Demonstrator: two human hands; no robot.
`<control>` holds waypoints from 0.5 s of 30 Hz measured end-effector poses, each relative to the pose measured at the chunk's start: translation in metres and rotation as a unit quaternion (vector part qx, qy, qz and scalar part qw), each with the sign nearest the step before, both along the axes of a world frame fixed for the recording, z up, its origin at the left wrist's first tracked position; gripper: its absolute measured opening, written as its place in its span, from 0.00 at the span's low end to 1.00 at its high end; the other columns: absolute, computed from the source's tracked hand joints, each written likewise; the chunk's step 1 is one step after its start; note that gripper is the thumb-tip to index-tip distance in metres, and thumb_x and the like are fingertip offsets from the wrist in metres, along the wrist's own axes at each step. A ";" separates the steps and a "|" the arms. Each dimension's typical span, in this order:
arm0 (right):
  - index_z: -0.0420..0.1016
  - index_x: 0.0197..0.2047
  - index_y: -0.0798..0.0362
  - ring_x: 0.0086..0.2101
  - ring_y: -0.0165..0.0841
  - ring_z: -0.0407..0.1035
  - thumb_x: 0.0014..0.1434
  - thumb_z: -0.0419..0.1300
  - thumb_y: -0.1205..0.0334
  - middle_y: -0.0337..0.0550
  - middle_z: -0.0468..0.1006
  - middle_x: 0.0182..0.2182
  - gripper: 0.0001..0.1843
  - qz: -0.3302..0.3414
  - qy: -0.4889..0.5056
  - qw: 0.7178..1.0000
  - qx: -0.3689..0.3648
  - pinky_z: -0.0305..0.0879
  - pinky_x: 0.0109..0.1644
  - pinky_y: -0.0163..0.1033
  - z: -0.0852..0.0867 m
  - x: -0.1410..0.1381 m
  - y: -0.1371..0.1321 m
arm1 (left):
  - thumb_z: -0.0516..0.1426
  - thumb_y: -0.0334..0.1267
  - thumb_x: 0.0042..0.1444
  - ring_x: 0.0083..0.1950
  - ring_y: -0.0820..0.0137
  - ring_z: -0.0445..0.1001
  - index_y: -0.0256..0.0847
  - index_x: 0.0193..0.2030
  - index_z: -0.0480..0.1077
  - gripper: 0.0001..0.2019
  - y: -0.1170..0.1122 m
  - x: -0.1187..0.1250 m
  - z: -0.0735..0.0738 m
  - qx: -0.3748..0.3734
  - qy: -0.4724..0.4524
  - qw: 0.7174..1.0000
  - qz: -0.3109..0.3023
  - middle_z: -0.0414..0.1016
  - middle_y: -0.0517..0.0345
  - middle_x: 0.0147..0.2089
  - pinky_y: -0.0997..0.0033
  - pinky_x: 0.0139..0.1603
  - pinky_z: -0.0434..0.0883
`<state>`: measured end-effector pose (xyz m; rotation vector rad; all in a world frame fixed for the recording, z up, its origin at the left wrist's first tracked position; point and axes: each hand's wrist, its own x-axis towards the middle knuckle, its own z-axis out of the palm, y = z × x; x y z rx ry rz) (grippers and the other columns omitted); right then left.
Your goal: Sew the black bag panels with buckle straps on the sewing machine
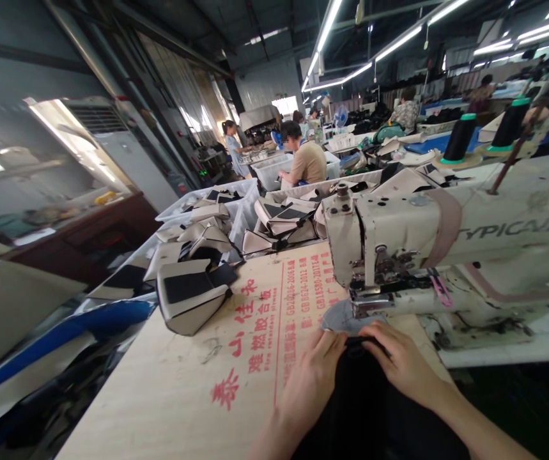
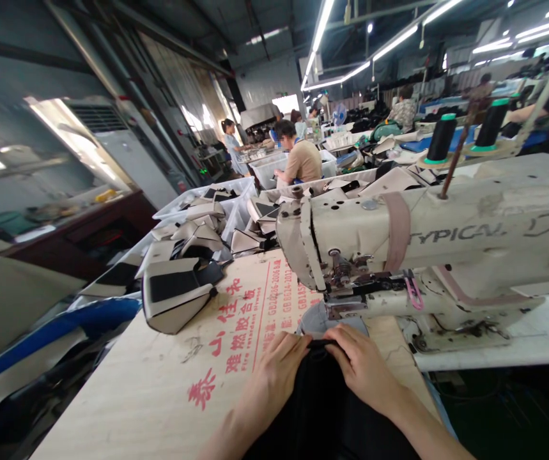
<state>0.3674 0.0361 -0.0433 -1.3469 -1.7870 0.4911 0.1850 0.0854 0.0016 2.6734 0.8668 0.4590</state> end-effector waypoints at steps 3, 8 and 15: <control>0.64 0.46 0.51 0.42 0.32 0.65 0.62 0.46 0.64 0.43 0.69 0.40 0.11 0.003 -0.003 1.000 -0.004 0.64 0.47 0.40 0.000 0.002 0.001 | 0.45 0.25 0.57 0.47 0.69 0.66 0.42 0.47 0.65 0.15 0.003 0.005 0.010 -0.021 0.019 1.000 -0.012 0.69 0.57 0.44 0.68 0.51 0.66; 0.62 0.52 0.51 0.46 0.33 0.63 0.61 0.45 0.68 0.46 0.67 0.45 0.16 0.071 -0.092 0.993 -0.010 0.64 0.49 0.41 0.008 0.011 0.008 | 0.44 0.27 0.58 0.48 0.68 0.66 0.41 0.42 0.68 0.14 0.013 0.012 0.020 -0.093 -0.006 0.995 -0.027 0.69 0.54 0.44 0.66 0.52 0.64; 0.67 0.45 0.54 0.43 0.33 0.64 0.62 0.44 0.67 0.46 0.69 0.41 0.13 0.045 -0.138 0.989 -0.003 0.64 0.48 0.41 0.010 0.015 0.014 | 0.52 0.38 0.56 0.52 0.68 0.65 0.44 0.46 0.70 0.13 0.027 -0.010 0.007 -0.281 -0.103 0.954 0.007 0.68 0.55 0.50 0.67 0.56 0.60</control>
